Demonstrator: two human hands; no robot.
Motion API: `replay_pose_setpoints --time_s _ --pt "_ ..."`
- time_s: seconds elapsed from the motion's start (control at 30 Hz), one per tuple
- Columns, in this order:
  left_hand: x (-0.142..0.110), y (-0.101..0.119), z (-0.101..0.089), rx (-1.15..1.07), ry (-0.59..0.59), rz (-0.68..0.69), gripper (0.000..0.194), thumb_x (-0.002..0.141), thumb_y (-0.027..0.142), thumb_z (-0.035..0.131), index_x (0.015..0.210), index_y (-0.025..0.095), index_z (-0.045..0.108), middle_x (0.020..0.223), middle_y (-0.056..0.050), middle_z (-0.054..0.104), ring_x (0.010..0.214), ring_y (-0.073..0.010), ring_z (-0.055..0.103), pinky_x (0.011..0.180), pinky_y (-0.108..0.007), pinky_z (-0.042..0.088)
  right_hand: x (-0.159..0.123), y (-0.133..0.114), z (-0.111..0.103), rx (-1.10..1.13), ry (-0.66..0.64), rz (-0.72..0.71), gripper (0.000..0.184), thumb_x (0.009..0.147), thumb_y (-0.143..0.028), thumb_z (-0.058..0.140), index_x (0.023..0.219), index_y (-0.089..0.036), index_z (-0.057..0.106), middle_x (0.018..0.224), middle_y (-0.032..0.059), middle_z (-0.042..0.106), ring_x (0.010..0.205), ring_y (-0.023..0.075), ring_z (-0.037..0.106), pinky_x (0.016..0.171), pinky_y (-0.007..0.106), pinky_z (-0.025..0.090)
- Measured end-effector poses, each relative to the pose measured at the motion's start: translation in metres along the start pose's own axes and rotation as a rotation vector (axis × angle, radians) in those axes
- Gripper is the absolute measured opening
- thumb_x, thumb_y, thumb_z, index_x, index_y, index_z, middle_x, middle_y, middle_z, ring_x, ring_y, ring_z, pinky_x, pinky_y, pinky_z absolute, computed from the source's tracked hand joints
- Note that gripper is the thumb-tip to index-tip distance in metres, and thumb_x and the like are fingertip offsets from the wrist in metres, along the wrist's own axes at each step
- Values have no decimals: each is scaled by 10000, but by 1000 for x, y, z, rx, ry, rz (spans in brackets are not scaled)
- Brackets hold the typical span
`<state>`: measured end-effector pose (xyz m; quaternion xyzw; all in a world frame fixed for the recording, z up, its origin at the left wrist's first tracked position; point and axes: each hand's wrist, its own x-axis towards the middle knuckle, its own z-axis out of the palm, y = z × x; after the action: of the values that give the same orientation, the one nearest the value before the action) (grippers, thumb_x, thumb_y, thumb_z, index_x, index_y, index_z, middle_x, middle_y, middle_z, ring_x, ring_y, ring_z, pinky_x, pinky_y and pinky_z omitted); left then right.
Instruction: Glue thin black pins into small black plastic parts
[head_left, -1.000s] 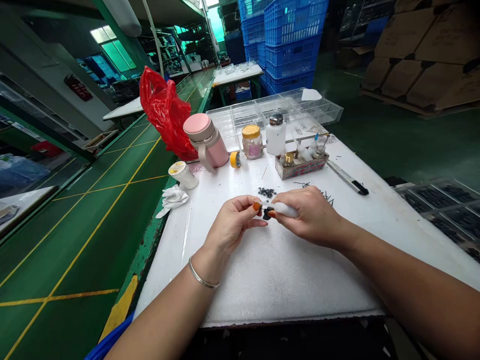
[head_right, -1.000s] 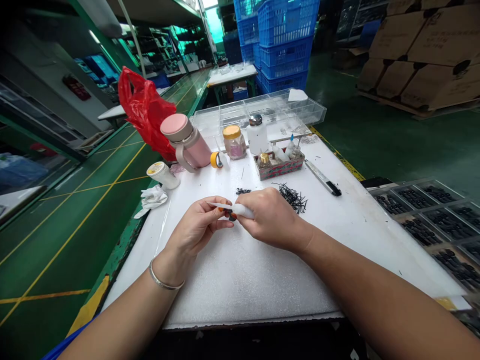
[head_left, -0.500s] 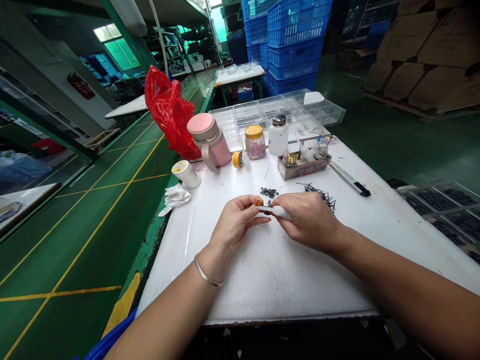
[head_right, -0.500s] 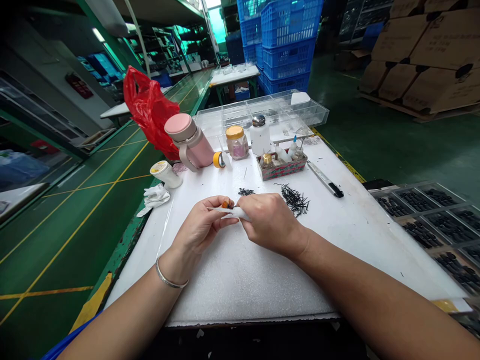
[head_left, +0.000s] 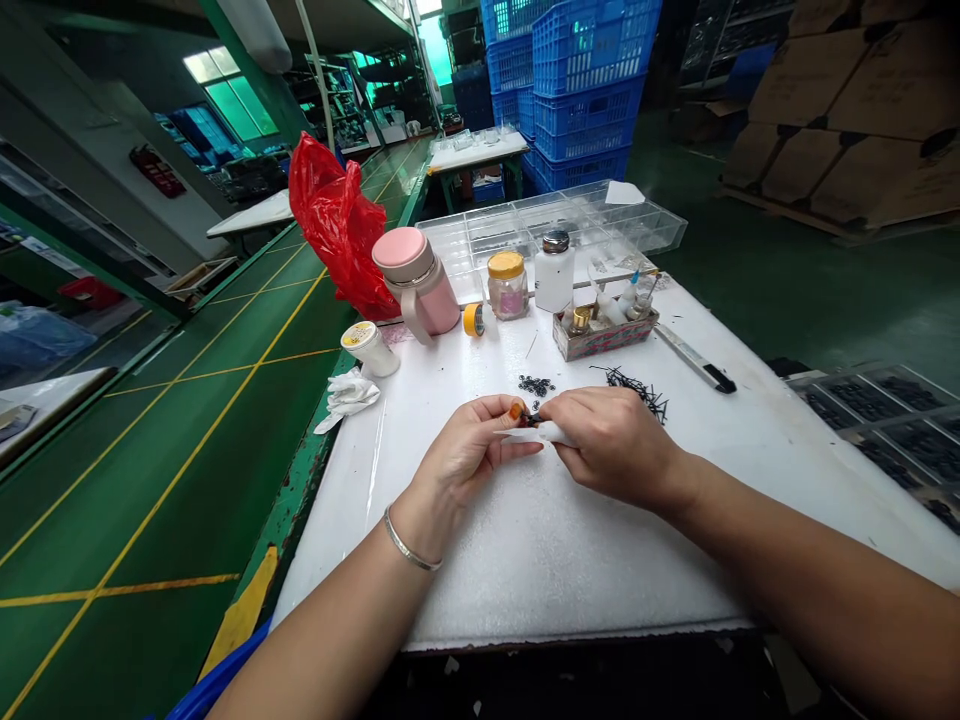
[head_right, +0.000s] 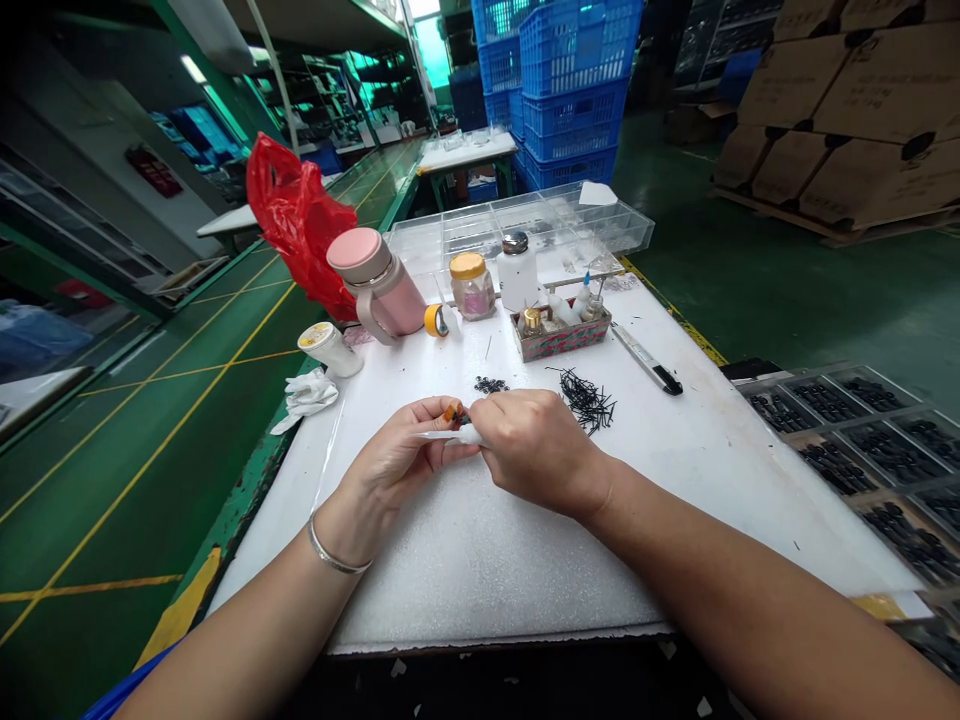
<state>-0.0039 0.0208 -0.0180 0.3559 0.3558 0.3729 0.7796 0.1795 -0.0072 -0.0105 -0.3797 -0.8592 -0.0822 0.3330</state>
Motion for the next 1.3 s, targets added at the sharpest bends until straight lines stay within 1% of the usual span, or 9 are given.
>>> replay_pose_setpoints --time_s 0.13,0.23,0.37,0.43,0.5,0.63,0.9,1.17,1.3 --pt "-1 0 2 47 -8 102 155 723 124 770 846 151 680 876 -12 610 794 -119 610 714 -269 619 1 1 1 34 13 62 164 773 -108 523 794 -111 685 739 77 721 630 204 654 577 308 388" --pt "-1 0 3 127 64 271 163 799 212 736 957 205 700 919 -8 631 849 -133 613 728 -265 608 2 4 0 85 14 139 148 839 -157 548 793 -125 686 732 62 719 628 183 646 582 288 377" --pt "-3 -2 4 357 163 518 203 884 338 663 1028 219 742 977 -49 700 949 -171 637 761 -253 581 5 7 -6 202 15 280 219 896 -259 564 748 -144 677 636 21 658 566 144 583 564 269 345" --pt "-5 -3 6 471 187 603 208 894 339 651 1031 225 757 1039 -65 721 990 -197 652 777 -270 576 7 7 -8 254 10 335 238 891 -274 574 703 -153 657 590 0 615 534 125 537 551 263 325" --pt "-8 -4 8 570 199 648 196 899 320 643 1023 235 769 1076 -69 726 1013 -216 660 809 -296 572 8 6 -10 279 17 369 249 875 -268 589 653 -160 620 557 -15 576 505 109 486 539 258 305" --pt "-11 -4 11 679 215 672 168 885 285 656 986 258 788 1074 -61 733 1017 -224 662 893 -322 550 8 3 -10 295 21 403 275 859 -271 604 606 -169 562 541 -18 548 500 102 443 536 258 284" --pt "-11 -4 13 683 210 697 162 863 224 671 949 279 796 1049 -44 741 987 -221 667 939 -356 542 8 2 -8 327 -10 464 284 868 -294 598 614 -169 592 566 -1 591 525 115 471 554 268 290" --pt "-13 -6 14 630 182 693 188 877 216 651 980 291 788 1088 -36 733 1030 -218 660 939 -359 552 7 -3 -7 344 48 477 245 853 -258 604 629 -160 618 566 -4 595 522 111 482 553 258 309" --pt "-12 -4 13 596 174 648 157 858 229 676 955 260 795 1090 -58 733 1033 -228 666 938 -354 552 8 -3 -6 376 59 488 232 852 -247 600 637 -165 629 575 -4 609 530 115 503 563 252 331"
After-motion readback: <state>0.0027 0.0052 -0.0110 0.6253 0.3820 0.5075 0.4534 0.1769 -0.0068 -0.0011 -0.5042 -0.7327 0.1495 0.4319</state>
